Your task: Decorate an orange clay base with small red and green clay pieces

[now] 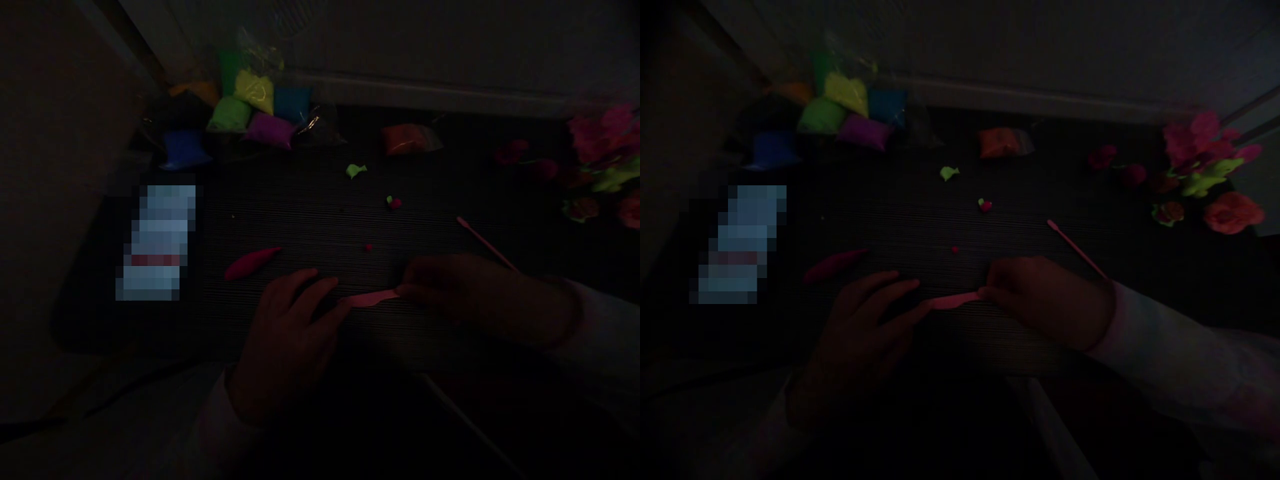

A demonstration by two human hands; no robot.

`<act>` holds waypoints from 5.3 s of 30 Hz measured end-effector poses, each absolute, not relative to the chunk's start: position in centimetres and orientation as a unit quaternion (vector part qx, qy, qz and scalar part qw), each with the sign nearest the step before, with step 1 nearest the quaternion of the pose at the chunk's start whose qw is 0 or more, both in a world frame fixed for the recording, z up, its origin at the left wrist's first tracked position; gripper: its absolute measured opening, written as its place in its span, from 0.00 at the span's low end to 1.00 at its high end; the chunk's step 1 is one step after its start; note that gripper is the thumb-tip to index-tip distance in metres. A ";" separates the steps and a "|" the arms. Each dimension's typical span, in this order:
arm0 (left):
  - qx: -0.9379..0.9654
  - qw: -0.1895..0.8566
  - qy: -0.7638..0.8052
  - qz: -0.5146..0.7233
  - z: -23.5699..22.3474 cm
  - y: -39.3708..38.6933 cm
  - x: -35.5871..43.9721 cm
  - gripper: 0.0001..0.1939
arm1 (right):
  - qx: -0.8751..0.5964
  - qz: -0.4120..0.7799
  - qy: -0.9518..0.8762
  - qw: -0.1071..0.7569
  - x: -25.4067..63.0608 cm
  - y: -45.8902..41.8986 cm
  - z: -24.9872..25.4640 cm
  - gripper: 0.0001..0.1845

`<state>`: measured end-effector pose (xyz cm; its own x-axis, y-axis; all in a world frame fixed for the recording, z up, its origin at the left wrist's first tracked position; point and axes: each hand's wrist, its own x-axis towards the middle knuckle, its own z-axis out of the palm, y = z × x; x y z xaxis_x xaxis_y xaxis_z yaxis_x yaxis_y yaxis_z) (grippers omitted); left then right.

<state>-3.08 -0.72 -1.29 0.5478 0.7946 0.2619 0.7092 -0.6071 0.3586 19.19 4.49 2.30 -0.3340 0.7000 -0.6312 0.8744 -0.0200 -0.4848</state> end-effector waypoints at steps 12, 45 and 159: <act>0.876 0.091 0.434 0.189 -1.2 -1.0 -3.0 0.14 | 0.579 -0.335 0.726 0.159 18.4 4.5 2.9 0.10; 0.801 0.180 0.485 0.300 -0.8 -0.5 -3.4 0.09 | 0.609 -0.394 0.676 -0.127 21.2 -1.3 2.8 0.12; 0.824 0.229 0.412 0.316 1.1 -1.1 -2.6 0.03 | 0.336 0.039 0.923 -0.183 19.1 -2.1 2.0 0.09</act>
<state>-2.65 -1.10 1.11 0.4611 0.8226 0.3326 0.5332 -0.5565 0.6372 19.12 -2.09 1.95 -0.7069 0.6063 0.3642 0.6351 0.7708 -0.0504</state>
